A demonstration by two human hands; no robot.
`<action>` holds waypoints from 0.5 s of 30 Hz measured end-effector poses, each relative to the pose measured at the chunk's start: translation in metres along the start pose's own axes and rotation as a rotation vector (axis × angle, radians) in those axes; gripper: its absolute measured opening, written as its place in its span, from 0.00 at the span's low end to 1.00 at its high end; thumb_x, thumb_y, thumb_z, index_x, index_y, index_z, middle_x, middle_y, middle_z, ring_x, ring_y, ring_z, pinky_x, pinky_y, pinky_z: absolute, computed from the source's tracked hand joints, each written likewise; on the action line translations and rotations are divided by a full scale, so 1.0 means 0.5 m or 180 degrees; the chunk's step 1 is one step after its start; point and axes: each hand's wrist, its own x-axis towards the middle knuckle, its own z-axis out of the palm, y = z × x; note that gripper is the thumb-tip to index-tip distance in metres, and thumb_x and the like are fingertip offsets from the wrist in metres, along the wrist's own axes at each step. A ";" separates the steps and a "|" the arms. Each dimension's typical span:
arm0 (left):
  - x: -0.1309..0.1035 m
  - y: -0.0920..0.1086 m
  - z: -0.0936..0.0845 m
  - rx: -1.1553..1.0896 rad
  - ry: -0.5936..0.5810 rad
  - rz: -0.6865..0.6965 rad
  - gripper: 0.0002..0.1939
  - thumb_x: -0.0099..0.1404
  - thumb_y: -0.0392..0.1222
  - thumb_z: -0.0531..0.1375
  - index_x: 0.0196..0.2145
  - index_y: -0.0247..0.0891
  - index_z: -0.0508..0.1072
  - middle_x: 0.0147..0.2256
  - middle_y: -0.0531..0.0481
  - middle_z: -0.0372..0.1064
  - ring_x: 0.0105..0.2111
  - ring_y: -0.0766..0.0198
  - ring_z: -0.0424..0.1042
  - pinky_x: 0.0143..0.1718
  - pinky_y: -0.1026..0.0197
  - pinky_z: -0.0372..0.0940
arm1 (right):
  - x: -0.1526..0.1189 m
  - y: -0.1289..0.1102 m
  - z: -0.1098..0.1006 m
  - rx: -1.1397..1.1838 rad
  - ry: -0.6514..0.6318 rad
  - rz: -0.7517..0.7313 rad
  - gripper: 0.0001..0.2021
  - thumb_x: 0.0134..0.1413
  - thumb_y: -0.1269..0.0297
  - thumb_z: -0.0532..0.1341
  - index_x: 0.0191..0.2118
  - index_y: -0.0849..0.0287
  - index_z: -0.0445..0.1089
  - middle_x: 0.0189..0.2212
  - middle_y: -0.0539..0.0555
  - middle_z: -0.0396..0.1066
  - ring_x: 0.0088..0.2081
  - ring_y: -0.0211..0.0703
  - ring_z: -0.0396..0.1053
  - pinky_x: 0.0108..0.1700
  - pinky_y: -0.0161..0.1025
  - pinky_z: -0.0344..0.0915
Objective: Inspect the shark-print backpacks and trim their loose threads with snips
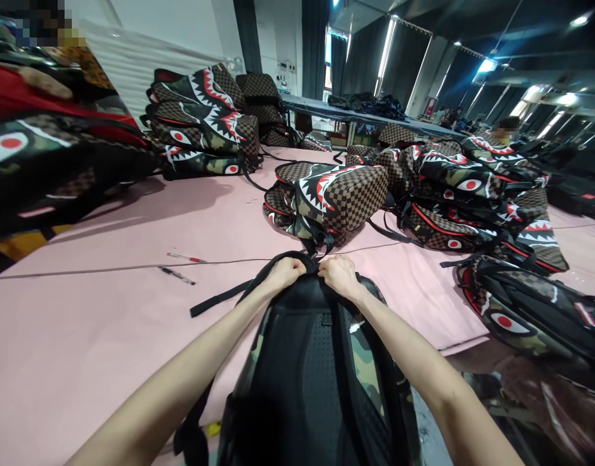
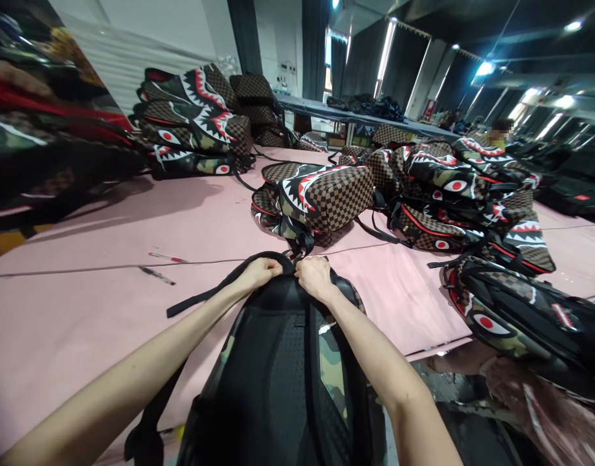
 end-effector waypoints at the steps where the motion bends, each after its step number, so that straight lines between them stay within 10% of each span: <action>1: -0.010 0.001 -0.014 -0.0114 -0.0088 0.0084 0.12 0.53 0.44 0.55 0.25 0.34 0.73 0.29 0.47 0.72 0.32 0.58 0.69 0.34 0.61 0.62 | -0.004 0.004 0.001 0.0046 0.0024 0.0000 0.09 0.56 0.62 0.57 0.38 0.55 0.73 0.37 0.55 0.74 0.42 0.47 0.68 0.40 0.37 0.59; 6: -0.135 -0.012 -0.057 -0.0084 -0.0890 0.0968 0.24 0.62 0.54 0.48 0.18 0.36 0.72 0.43 0.44 0.72 0.47 0.55 0.68 0.49 0.59 0.61 | -0.024 0.018 0.007 0.0310 0.0148 -0.0047 0.09 0.54 0.63 0.60 0.42 0.54 0.71 0.38 0.52 0.73 0.42 0.46 0.68 0.39 0.37 0.60; 10: -0.261 -0.072 -0.056 0.1399 0.0071 0.1933 0.15 0.65 0.43 0.47 0.36 0.42 0.74 0.54 0.49 0.63 0.58 0.55 0.55 0.59 0.47 0.47 | -0.037 0.020 0.009 0.0504 0.0271 -0.0064 0.09 0.54 0.65 0.60 0.42 0.55 0.71 0.39 0.53 0.72 0.45 0.46 0.66 0.44 0.39 0.59; 15: -0.262 -0.130 -0.101 -0.0647 0.0693 -0.0443 0.16 0.58 0.45 0.57 0.44 0.39 0.69 0.43 0.43 0.72 0.56 0.44 0.58 0.55 0.38 0.52 | -0.112 0.034 -0.004 0.1674 0.1245 0.0286 0.10 0.55 0.64 0.57 0.43 0.57 0.69 0.41 0.53 0.71 0.44 0.42 0.66 0.47 0.38 0.60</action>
